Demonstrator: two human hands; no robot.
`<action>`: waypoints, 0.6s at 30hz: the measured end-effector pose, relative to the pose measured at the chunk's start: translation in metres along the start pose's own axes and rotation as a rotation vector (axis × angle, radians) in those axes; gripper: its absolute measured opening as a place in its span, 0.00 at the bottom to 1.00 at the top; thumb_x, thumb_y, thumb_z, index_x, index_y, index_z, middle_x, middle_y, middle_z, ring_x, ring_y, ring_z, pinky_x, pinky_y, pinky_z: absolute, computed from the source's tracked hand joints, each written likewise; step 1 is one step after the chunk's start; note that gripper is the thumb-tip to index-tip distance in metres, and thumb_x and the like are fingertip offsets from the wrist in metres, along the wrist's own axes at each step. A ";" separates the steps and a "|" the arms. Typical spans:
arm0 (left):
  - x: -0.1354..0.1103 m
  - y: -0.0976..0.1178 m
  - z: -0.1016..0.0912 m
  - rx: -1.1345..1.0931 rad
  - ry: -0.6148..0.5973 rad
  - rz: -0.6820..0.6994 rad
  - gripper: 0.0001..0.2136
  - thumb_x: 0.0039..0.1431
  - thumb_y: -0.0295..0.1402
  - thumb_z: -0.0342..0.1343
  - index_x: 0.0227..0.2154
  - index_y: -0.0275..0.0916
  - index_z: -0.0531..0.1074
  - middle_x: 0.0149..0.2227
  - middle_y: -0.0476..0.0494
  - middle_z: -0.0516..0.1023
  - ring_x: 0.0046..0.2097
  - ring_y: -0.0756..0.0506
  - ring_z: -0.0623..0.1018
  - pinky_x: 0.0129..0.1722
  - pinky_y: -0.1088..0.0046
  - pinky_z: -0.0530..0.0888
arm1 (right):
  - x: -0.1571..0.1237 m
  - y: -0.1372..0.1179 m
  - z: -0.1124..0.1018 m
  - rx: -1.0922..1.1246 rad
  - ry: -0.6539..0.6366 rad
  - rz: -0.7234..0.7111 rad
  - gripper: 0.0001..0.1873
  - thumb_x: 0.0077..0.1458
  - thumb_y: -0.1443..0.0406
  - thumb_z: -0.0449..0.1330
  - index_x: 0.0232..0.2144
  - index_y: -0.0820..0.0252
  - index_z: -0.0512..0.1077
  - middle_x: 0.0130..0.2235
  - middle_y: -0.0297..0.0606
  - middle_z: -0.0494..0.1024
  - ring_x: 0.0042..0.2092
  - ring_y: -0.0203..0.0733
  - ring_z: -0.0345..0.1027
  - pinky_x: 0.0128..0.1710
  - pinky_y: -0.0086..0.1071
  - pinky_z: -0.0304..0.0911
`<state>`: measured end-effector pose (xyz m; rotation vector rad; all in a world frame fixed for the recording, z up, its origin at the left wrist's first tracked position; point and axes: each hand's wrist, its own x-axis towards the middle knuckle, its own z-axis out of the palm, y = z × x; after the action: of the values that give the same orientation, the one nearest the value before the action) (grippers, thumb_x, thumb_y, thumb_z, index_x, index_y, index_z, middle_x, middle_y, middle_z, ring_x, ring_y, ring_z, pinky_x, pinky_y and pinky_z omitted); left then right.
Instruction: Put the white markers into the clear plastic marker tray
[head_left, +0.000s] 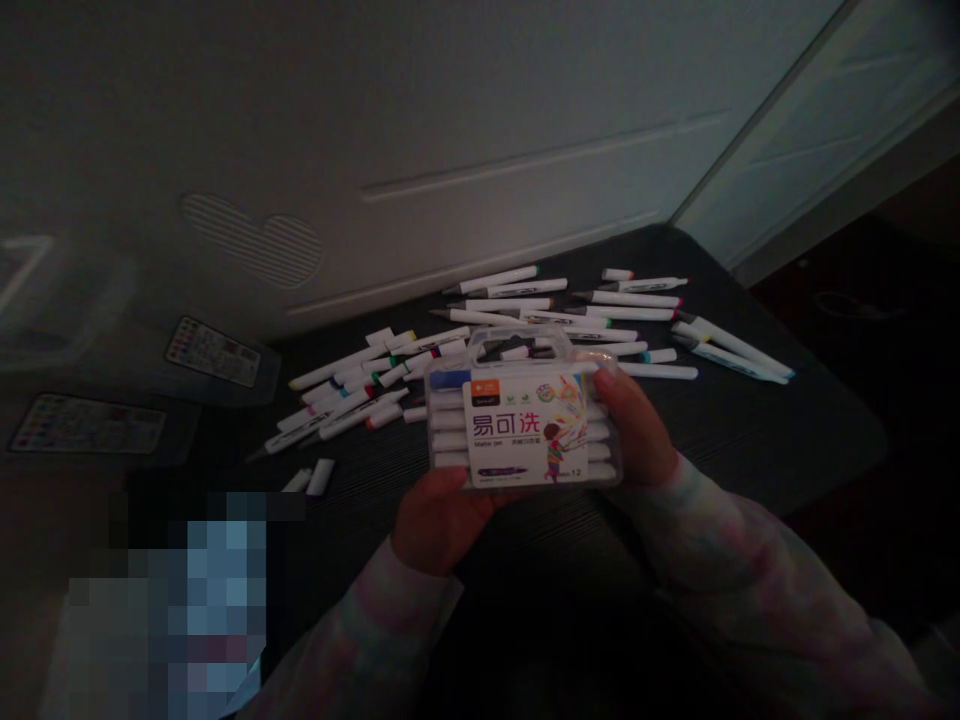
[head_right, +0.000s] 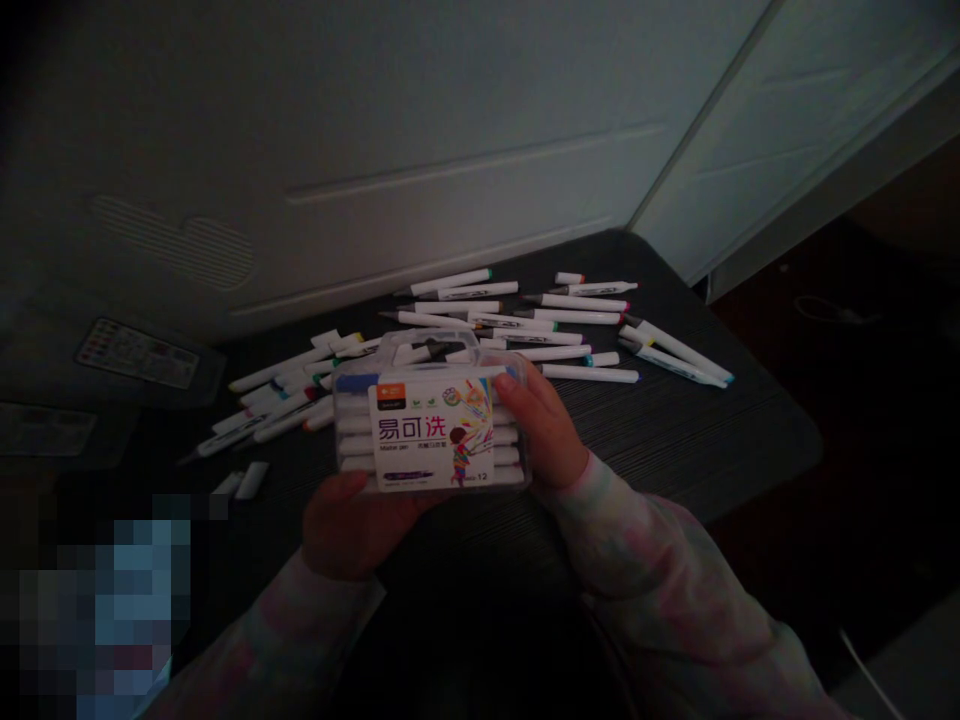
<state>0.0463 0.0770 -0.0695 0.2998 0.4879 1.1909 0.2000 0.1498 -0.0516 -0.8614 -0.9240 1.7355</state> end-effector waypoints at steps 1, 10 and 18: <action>0.000 0.000 0.001 0.003 0.001 -0.003 0.29 0.46 0.36 0.51 0.55 0.41 0.56 0.54 0.41 0.66 0.56 0.31 0.60 0.52 0.46 0.59 | 0.000 0.000 0.000 -0.002 0.003 0.005 0.13 0.48 0.56 0.57 0.35 0.54 0.69 0.33 0.33 0.76 0.37 0.43 0.71 0.40 0.40 0.66; 0.000 0.001 0.001 0.001 0.031 0.007 0.28 0.47 0.35 0.52 0.54 0.44 0.56 0.53 0.44 0.66 0.58 0.32 0.58 0.53 0.45 0.57 | -0.001 -0.002 0.001 0.001 0.019 0.041 0.13 0.48 0.56 0.57 0.36 0.55 0.69 0.35 0.35 0.76 0.39 0.45 0.71 0.41 0.41 0.67; 0.000 0.000 0.003 -0.001 0.046 0.009 0.28 0.47 0.35 0.50 0.54 0.40 0.57 0.54 0.42 0.65 0.57 0.31 0.60 0.53 0.46 0.58 | 0.000 -0.001 -0.002 -0.008 0.010 0.031 0.14 0.47 0.56 0.57 0.36 0.55 0.69 0.33 0.34 0.77 0.41 0.45 0.70 0.38 0.40 0.67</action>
<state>0.0477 0.0766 -0.0671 0.2745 0.5262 1.2092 0.2018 0.1502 -0.0518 -0.8928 -0.9161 1.7534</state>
